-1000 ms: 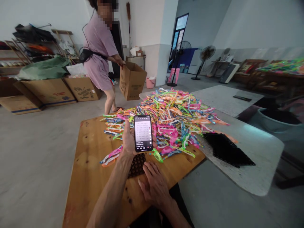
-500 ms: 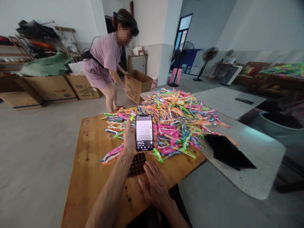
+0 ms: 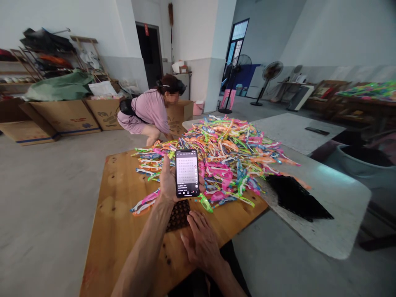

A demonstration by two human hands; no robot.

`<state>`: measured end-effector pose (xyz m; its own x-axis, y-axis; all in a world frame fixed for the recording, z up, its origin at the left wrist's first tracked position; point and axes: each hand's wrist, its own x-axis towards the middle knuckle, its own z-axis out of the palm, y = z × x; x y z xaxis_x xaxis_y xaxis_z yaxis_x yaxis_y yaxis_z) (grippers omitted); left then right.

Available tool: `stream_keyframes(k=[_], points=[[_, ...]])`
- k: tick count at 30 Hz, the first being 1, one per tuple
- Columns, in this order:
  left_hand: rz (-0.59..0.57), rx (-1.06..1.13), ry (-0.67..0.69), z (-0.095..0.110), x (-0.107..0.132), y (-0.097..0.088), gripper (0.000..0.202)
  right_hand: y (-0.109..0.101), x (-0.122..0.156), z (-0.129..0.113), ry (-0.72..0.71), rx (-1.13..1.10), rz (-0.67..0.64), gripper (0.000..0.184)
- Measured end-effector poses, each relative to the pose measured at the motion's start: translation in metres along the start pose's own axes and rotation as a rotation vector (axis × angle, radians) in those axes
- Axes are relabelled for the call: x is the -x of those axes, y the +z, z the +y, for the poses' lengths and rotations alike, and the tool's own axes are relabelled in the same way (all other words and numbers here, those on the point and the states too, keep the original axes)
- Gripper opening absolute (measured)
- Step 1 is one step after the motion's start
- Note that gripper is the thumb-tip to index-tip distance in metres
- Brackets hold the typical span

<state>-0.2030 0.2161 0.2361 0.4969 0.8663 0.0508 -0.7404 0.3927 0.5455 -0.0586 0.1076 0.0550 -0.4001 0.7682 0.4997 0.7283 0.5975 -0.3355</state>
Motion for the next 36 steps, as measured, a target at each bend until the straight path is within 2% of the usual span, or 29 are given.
stream_keyframes(k=[8, 18, 36], points=[[0.002, 0.037, 0.000, 0.0001, 0.0008, 0.0025, 0.102, -0.0058, -0.0044, -0.0026, 0.009, -0.018, -0.004, 0.052], [0.035, 0.061, -0.032, 0.0001, 0.0005, 0.0083, 0.106, -0.0032, -0.0027, -0.0026, -0.002, 0.003, -0.007, 0.053], [0.026, 0.067, -0.025, 0.0003, 0.0002, 0.0060, 0.107, -0.0023, -0.0019, -0.0020, -0.017, 0.012, 0.009, 0.053]])
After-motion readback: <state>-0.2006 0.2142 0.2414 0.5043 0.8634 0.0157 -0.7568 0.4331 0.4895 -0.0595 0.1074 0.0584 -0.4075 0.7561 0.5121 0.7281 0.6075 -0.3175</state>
